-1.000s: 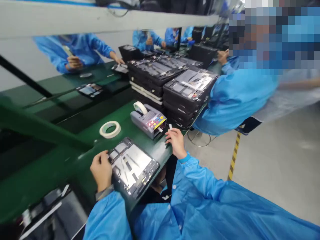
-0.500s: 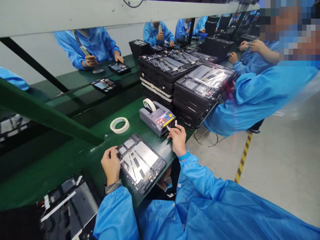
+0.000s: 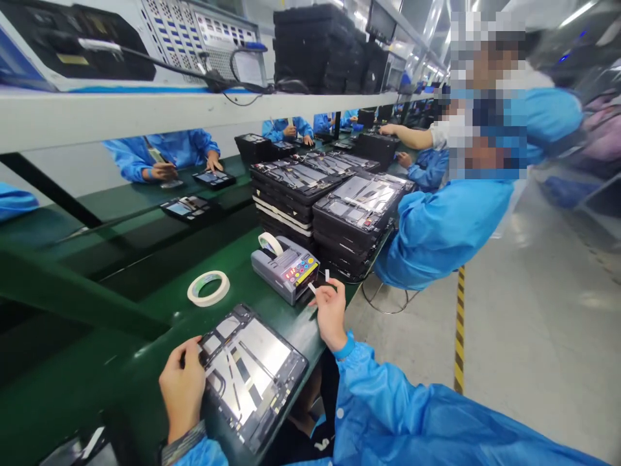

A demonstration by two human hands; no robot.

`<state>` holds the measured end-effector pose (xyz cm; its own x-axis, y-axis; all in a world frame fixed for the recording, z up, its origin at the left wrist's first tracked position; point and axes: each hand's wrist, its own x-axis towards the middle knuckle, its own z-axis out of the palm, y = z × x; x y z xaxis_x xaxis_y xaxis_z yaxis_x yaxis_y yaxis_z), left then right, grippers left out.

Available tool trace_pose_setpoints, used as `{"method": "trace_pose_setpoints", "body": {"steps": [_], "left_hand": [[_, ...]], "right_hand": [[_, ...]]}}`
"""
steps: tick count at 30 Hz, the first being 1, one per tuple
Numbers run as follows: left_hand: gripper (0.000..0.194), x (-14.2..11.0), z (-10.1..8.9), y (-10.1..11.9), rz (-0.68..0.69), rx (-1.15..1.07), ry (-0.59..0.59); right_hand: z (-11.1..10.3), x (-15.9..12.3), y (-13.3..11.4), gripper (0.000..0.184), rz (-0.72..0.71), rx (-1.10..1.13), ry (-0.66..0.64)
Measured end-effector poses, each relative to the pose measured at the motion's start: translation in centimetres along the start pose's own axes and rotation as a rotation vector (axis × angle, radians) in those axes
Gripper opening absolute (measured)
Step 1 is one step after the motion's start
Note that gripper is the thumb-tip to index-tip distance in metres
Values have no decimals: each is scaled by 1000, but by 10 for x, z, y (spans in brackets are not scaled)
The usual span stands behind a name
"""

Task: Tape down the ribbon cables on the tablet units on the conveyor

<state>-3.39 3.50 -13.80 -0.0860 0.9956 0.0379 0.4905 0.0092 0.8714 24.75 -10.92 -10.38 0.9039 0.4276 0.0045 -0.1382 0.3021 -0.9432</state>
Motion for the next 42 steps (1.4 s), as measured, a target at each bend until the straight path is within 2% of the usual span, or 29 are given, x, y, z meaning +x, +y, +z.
{"method": "trace_pose_setpoints", "body": {"steps": [3, 8, 12, 16, 19, 21, 24, 28, 31, 34, 37, 42], "left_hand": [[33, -1, 0, 4, -13, -7, -3], [32, 2, -1, 1, -7, 13, -2], [37, -4, -9, -3, 9, 45, -34], [34, -28, -22, 8, 97, 76, -88], [31, -37, -27, 17, 141, 126, -121], [30, -40, -28, 23, 188, 208, -82], [27, -48, -23, 36, 286, 305, -61], [33, -58, 3, 60, 406, 359, -179], [40, -57, 24, 68, 442, 389, -191], [32, -50, 34, 64, 421, 377, -160], [28, -42, 32, 56, 366, 351, -173], [33, -38, 26, 52, 320, 382, -242]], "right_hand": [[-23, -32, 6, 42, -54, -56, -122], [-55, -82, 26, 57, -63, -117, -378], [-63, -98, 20, 59, 21, -85, -483], [-74, -108, 5, 56, 112, -97, -508], [-76, -103, -1, 53, 137, -165, -565], [-69, -91, -5, 49, 104, -211, -613], [-43, -65, -14, 48, 7, -236, -715], [7, -35, -18, 50, -134, -289, -849], [39, -22, -5, 52, -184, -334, -912], [61, -13, 16, 54, -200, -355, -931], [76, -4, 35, 59, -187, -358, -955], [91, 11, 54, 75, -196, -396, -1088]]}}
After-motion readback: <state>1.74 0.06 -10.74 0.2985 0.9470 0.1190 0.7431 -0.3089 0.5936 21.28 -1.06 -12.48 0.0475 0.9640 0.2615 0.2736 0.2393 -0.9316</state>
